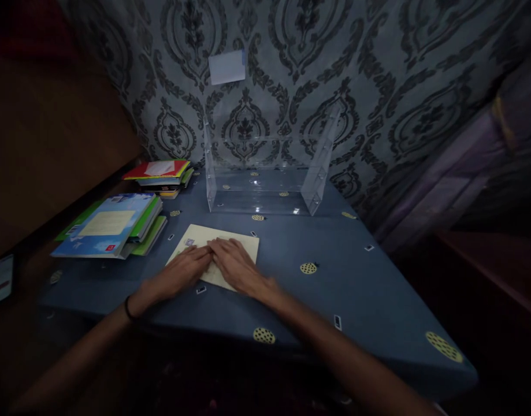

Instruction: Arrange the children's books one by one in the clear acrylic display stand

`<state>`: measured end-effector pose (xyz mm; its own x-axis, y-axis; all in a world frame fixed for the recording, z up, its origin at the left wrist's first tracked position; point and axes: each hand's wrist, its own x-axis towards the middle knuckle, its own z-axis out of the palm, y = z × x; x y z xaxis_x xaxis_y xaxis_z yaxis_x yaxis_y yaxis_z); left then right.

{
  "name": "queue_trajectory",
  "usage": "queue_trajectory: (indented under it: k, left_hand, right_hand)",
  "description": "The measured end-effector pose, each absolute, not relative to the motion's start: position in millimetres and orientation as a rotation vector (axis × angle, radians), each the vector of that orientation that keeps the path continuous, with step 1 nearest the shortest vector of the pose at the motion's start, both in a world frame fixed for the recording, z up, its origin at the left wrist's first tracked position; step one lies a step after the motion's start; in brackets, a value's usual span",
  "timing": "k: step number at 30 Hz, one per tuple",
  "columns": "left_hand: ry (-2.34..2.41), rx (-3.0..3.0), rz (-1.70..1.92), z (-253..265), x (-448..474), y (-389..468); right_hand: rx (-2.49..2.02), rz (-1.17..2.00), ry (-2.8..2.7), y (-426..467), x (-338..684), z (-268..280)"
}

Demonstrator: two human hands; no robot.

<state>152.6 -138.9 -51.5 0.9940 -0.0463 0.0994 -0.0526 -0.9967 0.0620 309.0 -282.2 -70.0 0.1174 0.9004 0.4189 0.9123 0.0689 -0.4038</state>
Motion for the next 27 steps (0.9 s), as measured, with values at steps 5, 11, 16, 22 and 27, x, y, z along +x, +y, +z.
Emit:
queue_trajectory:
  k: [5, 11, 16, 22, 27]
  left_hand:
    - [0.118, 3.098, 0.134, -70, 168, -103]
    - [0.324, 3.091, 0.193, -78, 177, -71]
    - [0.354, 3.061, 0.243, -80, 178, -72]
    - [0.392, 3.019, 0.285, -85, 177, -72]
    - [0.417, 3.011, 0.347, -86, 178, -75]
  right_hand:
    - [-1.997, 0.140, -1.826, -266, 295, -74]
    - [-2.043, 0.173, -1.890, -254, 305, -77]
    - [-2.239, 0.131, -1.758, -262, 316, -75]
    - [-2.376, 0.055, -1.568, -293, 335, -86]
    - [-2.375, 0.033, -1.502, -300, 337, -92]
